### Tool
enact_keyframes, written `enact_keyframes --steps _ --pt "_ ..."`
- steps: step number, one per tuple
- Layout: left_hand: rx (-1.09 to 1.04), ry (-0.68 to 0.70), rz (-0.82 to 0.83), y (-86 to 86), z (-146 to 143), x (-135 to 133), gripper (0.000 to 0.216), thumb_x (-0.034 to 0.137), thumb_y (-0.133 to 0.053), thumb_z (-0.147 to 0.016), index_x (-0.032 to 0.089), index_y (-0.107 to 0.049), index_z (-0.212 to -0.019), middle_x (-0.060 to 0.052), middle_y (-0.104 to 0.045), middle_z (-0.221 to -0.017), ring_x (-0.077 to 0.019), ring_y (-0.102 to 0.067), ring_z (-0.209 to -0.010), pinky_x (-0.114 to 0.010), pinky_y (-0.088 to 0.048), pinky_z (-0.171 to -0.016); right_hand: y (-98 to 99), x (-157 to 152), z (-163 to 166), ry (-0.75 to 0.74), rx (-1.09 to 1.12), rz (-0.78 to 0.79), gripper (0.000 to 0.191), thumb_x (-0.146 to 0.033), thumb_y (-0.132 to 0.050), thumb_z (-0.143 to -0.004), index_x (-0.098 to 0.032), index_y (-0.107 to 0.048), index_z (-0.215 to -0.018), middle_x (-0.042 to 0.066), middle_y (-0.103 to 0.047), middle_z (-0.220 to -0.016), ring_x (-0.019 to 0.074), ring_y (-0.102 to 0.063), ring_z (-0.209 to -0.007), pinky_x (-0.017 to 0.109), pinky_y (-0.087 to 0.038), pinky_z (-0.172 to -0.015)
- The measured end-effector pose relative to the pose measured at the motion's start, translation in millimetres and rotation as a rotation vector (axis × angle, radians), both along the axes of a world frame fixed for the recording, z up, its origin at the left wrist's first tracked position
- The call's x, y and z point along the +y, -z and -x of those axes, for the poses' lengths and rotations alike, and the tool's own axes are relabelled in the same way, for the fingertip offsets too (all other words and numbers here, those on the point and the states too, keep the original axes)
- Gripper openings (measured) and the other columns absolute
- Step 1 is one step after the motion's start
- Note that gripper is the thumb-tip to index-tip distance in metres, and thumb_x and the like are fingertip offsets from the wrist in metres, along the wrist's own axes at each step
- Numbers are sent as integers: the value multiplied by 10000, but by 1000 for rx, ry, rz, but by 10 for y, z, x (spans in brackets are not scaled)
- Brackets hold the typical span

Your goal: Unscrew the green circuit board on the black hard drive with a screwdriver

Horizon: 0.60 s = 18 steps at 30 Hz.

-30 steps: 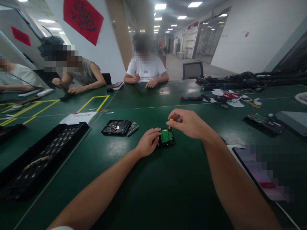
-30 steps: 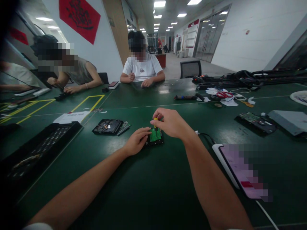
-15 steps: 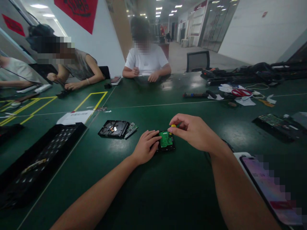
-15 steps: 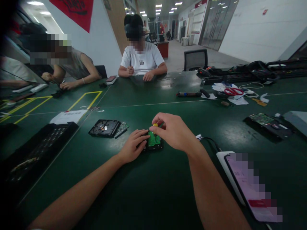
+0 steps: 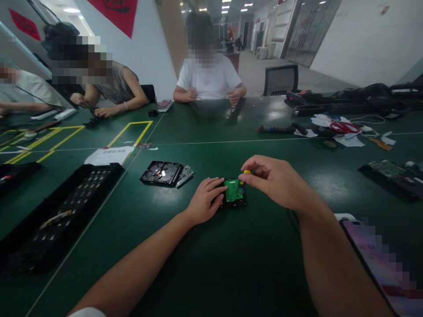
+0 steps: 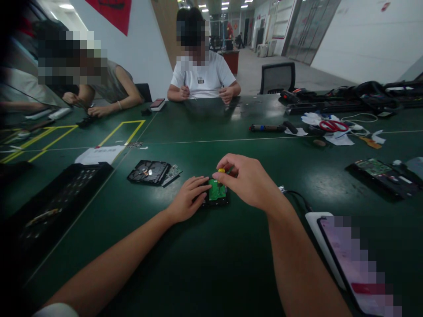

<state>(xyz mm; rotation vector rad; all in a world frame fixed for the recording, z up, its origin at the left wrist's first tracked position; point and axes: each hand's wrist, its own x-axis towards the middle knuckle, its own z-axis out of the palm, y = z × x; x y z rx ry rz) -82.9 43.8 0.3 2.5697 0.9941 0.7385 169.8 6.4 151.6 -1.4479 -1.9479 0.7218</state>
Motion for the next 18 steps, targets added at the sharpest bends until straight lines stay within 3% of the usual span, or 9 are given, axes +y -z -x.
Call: enact_keyframes --steps 11,18 --pt "-77 30 -101 103 6 39 351 258 -551 -1008 262 -659 -1342 -89 -618 -1448 -287 -545 -1356 -572 -420 -1154 5 -73 135 36 -45 -85 259 -423 -730 -881 -207 -676 -1014 32 -753 -862 185 -679 -747 297 -473 -678" --pt "-110 13 -134 92 -32 23 294 249 -571 -996 245 -702 -1260 -98 -654 -1387 -289 -595 -1286 -553 -468 -1104 -14 -109 209 65 -107 -158 195 -388 -720 -885 -208 -688 -951 38 -748 -875 182 -666 -745 299 -459 -689"
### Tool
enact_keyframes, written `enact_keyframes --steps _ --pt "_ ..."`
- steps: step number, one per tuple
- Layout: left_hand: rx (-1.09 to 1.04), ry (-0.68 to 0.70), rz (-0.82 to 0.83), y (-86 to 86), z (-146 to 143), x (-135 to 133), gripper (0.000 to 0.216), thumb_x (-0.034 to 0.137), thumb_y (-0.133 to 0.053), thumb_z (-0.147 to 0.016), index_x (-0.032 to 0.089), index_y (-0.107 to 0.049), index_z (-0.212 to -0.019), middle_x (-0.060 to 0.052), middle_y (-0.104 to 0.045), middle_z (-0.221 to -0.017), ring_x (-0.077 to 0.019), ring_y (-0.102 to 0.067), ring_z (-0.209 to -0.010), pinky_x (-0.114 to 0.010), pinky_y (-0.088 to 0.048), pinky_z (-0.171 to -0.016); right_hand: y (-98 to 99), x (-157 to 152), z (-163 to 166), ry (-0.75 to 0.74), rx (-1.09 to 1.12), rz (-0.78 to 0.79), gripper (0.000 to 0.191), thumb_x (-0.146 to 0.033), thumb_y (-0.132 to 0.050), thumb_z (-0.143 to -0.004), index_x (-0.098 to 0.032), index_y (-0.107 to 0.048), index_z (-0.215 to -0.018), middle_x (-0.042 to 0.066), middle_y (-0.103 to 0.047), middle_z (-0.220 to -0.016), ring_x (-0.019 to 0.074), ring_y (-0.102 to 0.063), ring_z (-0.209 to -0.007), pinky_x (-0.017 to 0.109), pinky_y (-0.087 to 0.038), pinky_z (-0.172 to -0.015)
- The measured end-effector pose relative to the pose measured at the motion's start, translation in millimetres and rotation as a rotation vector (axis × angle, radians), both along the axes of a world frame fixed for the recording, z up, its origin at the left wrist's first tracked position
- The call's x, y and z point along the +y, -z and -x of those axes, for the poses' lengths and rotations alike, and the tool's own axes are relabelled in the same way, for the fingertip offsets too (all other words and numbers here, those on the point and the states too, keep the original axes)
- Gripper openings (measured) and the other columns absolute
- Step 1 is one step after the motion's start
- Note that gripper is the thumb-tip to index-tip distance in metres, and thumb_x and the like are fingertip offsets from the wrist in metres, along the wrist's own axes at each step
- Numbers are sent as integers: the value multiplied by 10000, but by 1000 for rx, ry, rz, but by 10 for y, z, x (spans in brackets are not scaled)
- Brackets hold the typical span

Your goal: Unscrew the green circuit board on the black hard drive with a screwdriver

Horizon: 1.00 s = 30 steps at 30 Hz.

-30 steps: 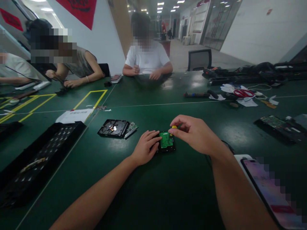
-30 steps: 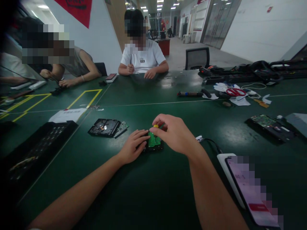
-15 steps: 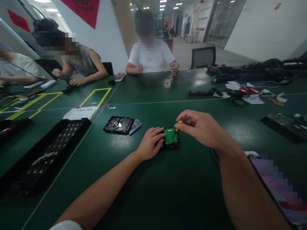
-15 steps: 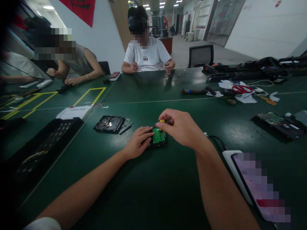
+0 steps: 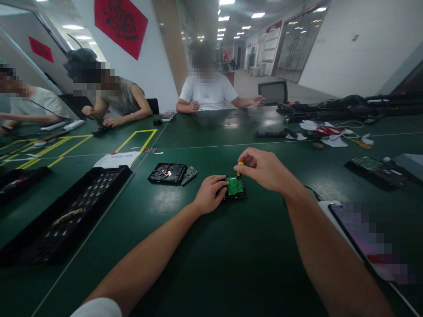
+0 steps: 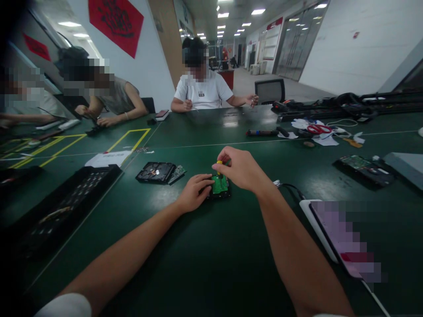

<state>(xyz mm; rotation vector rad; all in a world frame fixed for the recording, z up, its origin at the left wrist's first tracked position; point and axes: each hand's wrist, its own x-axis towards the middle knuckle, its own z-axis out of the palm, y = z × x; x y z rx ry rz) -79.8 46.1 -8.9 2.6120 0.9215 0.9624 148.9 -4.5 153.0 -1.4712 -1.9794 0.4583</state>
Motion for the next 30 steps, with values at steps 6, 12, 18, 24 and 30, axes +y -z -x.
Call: enact_keyframes --steps 6,12,18,24,30 --pt "4 -10 -5 -9 3 -24 290 245 -581 -986 246 -711 -1245 -100 -664 -1367 -289 -610 -1269 -546 -473 -1093 -11 -26 -15 -5 -54 -37 172 -368 -714 -883 -208 -696 -943 42 -750 -920 181 -666 -773 295 -447 -694" --pt "-7 -12 -5 -1 -19 -13 260 270 -578 -992 234 -730 -1199 -106 -682 -1330 -276 -631 -1231 -519 -474 -1088 -2 -26 -6 -13 -52 -17 176 -360 -720 -878 -202 -688 -947 56 -755 -928 188 -681 -769 301 -475 -698" --pt "-16 -73 82 14 -78 64 229 168 -581 -928 238 -760 -1054 -69 -701 -1263 -258 -654 -1162 -499 -489 -1064 -16 -64 24 -20 -55 -18 183 -360 -725 -875 -208 -680 -966 54 -759 -928 188 -698 -756 291 -489 -676" --pt "-36 -48 68 41 -63 23 270 154 -579 -929 242 -733 -1133 -79 -684 -1297 -258 -629 -1224 -488 -478 -1081 21 -21 -23 -15 0 12 171 -369 -722 -882 -208 -684 -927 48 -772 -893 184 -721 -747 282 -519 -680" --pt "-54 -64 41 26 -52 -24 216 228 -599 -960 239 -725 -1135 -88 -696 -1273 -266 -636 -1205 -507 -473 -1079 34 5 -58 -1 52 68 222 -434 -681 -925 -212 -675 -915 36 -773 -857 166 -729 -674 275 -534 -669"
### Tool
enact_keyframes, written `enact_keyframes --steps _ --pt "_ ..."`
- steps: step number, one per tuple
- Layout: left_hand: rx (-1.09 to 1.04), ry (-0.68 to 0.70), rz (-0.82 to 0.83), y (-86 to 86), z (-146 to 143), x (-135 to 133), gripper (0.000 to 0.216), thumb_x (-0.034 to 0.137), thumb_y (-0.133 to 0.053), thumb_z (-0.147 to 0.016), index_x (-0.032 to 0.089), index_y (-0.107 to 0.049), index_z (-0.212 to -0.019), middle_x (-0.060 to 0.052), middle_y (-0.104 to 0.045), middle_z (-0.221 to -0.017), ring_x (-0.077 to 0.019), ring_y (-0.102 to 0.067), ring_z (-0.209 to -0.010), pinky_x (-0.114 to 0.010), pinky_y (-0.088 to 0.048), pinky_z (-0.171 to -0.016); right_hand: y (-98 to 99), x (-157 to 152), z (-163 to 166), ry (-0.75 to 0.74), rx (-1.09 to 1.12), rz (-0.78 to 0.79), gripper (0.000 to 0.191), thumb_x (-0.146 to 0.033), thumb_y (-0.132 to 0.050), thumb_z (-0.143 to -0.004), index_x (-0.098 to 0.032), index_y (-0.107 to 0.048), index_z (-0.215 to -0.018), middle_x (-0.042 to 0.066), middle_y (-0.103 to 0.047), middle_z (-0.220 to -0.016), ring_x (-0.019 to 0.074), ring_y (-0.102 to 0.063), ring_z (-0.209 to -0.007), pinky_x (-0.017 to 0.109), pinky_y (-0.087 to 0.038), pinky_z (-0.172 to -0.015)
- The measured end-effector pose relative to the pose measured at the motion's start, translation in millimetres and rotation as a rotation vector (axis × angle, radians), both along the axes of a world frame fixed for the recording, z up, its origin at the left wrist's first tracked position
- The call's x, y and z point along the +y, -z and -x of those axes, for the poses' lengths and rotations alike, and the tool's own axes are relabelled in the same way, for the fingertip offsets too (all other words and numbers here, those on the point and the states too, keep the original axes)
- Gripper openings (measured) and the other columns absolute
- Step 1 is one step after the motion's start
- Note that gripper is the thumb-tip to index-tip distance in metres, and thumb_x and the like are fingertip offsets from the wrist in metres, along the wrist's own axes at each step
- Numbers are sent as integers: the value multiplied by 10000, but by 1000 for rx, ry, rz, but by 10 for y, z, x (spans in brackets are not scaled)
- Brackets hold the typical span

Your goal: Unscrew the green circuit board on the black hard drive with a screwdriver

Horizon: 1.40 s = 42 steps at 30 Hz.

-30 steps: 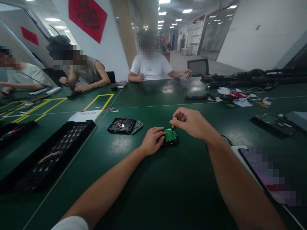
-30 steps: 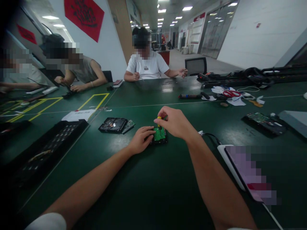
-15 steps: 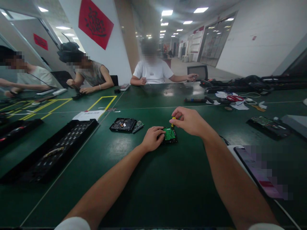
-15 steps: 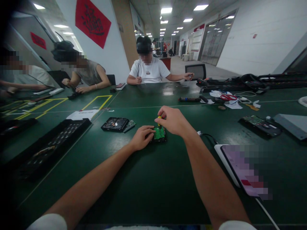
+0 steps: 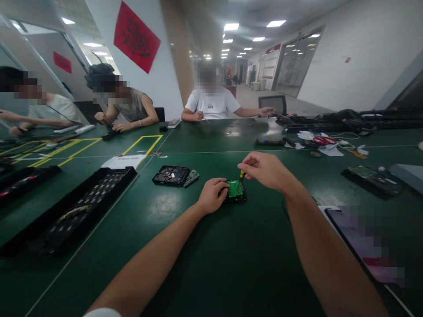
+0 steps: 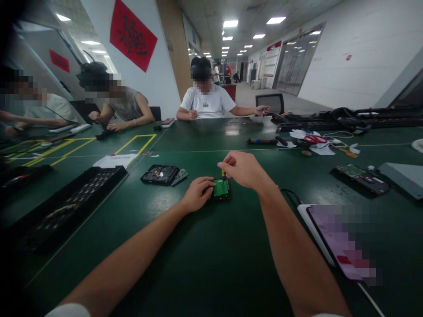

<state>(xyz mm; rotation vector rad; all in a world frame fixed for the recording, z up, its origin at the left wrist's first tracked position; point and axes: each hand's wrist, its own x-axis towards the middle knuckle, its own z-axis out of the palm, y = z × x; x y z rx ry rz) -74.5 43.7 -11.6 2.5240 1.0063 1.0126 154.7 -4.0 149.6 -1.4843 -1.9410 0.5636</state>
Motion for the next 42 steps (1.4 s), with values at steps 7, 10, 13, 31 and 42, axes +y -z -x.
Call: enact_keyframes --steps 7,10,13,31,42 --pt "0 11 1 6 6 19 208 233 -599 -962 238 -723 -1129 -89 -696 -1279 -267 -639 -1211 -510 -472 -1081 -13 -21 16 -52 12 5 182 -386 -682 -916 -209 -695 -961 49 -770 -953 151 -714 -644 259 -526 -593" --pt "-8 11 -4 14 8 22 218 220 -603 -955 243 -721 -1136 -85 -695 -1284 -266 -641 -1208 -508 -475 -1079 -3 -11 5 -83 38 9 169 -317 -651 -922 -214 -707 -1044 60 -770 -1019 159 -724 -675 271 -541 -604" --pt "-10 12 -5 14 7 20 224 211 -608 -947 241 -721 -1139 -86 -697 -1282 -267 -643 -1207 -510 -477 -1079 14 8 -3 -91 26 10 182 -303 -641 -926 -218 -724 -1063 55 -773 -944 183 -729 -733 292 -552 -665" --pt "-2 6 22 4 15 13 248 209 -608 -947 247 -726 -1161 -83 -690 -1303 -267 -629 -1234 -518 -470 -1099 -65 -18 -12 -35 -154 -97 203 -376 -682 -903 -207 -763 -980 51 -763 -923 191 -670 -789 296 -473 -714" --pt "-17 23 39 23 22 44 263 195 -610 -942 261 -729 -1166 -77 -689 -1306 -267 -629 -1242 -526 -472 -1101 -39 -47 19 -91 -16 8 200 -278 -610 -951 -206 -715 -1105 43 -762 -881 159 -706 -676 279 -529 -673"
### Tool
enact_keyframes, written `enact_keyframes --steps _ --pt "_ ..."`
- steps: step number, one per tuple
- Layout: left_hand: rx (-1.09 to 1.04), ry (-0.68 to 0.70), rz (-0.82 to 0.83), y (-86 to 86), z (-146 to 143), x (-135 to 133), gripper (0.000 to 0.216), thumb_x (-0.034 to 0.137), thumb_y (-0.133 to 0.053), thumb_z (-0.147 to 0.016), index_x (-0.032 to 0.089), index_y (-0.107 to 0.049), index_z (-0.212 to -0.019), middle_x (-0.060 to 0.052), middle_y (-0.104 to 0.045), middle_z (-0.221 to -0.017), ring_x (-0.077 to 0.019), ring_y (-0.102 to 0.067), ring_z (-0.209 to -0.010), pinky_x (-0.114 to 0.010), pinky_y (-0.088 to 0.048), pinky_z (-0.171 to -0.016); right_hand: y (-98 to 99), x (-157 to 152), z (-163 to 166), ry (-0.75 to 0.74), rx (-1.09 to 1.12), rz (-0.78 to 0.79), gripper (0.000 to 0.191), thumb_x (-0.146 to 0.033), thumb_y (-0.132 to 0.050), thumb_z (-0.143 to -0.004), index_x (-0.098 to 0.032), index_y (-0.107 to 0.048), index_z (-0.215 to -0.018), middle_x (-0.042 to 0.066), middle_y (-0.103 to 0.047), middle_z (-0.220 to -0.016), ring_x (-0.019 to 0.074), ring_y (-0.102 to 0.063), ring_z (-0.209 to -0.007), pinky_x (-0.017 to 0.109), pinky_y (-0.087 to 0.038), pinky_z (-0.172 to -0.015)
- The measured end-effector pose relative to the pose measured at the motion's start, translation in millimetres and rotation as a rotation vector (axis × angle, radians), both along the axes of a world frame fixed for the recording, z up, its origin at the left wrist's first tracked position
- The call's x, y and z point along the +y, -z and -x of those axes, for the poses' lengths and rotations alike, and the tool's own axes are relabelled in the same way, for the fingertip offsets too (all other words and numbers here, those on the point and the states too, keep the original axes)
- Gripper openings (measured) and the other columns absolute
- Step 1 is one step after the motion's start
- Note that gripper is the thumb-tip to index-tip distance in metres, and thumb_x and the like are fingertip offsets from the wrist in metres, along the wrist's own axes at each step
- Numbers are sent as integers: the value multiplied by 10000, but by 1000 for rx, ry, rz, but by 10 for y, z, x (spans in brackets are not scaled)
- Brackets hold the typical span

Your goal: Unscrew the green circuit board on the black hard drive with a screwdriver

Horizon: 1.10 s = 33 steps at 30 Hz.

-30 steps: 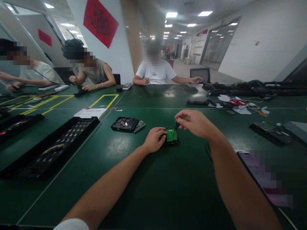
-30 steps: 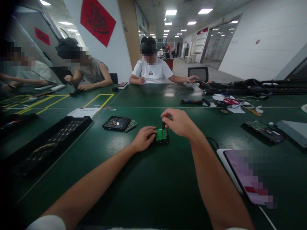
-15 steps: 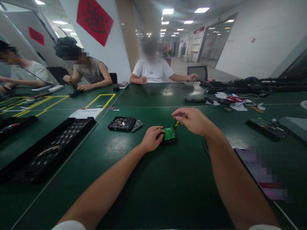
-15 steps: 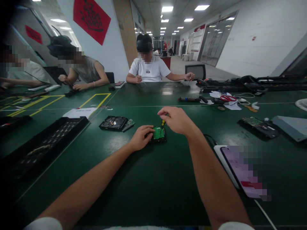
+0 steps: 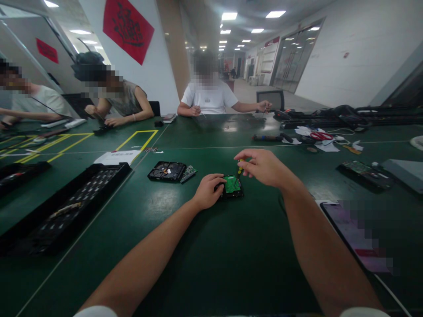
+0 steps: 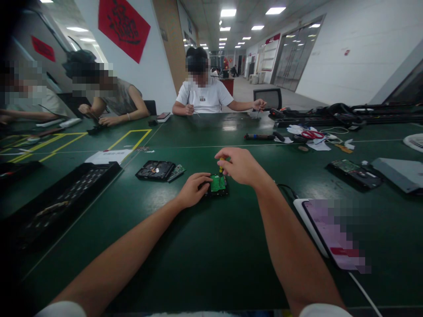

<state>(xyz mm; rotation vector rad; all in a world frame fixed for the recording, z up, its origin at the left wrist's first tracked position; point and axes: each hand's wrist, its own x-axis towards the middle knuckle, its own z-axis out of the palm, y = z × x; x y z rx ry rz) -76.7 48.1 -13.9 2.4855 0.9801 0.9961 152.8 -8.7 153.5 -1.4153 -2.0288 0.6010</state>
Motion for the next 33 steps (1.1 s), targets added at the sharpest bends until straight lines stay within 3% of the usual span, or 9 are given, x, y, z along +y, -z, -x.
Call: enact_keyframes --steps 9,15,18,22,28,33 --pt "-2 -8 -4 -14 -4 -24 255 194 -610 -944 251 -728 -1163 -77 -693 -1303 -262 -632 -1236 -518 -467 -1107 8 25 20 -11 -19 -13 184 -356 -612 -955 -229 -740 -992 35 -764 -897 177 -697 -748 285 -515 -679" --pt "-7 -5 -15 10 -9 -4 252 196 -613 -940 247 -732 -1156 -80 -694 -1297 -259 -638 -1227 -509 -472 -1104 3 11 14 102 -38 -26 224 -413 -722 -885 -201 -692 -952 63 -765 -929 174 -689 -677 304 -520 -657" --pt "-10 -4 -17 15 -9 -2 259 193 -615 -940 248 -731 -1165 -78 -695 -1298 -258 -636 -1226 -503 -470 -1106 -4 -11 32 89 -8 14 170 -362 -679 -917 -199 -671 -964 45 -758 -869 161 -687 -623 296 -522 -645" --pt "-13 -3 -10 15 -4 -7 256 203 -610 -948 252 -731 -1168 -76 -693 -1304 -257 -637 -1226 -503 -472 -1102 -19 -20 56 61 -21 -3 147 -246 -619 -933 -212 -701 -1049 36 -766 -873 175 -711 -714 296 -520 -710" --pt "1 -10 -1 -5 -1 -21 263 204 -611 -943 258 -728 -1173 -77 -691 -1307 -268 -630 -1240 -526 -470 -1105 -24 -2 44 2 -93 -73 163 -336 -615 -953 -230 -736 -968 40 -767 -946 188 -688 -790 304 -495 -731" --pt "3 -3 -2 -13 1 -23 264 201 -606 -945 254 -726 -1175 -77 -690 -1309 -267 -632 -1235 -519 -469 -1108 17 19 31 101 -75 -63 225 -406 -725 -881 -202 -698 -971 71 -762 -952 188 -686 -720 316 -504 -690"
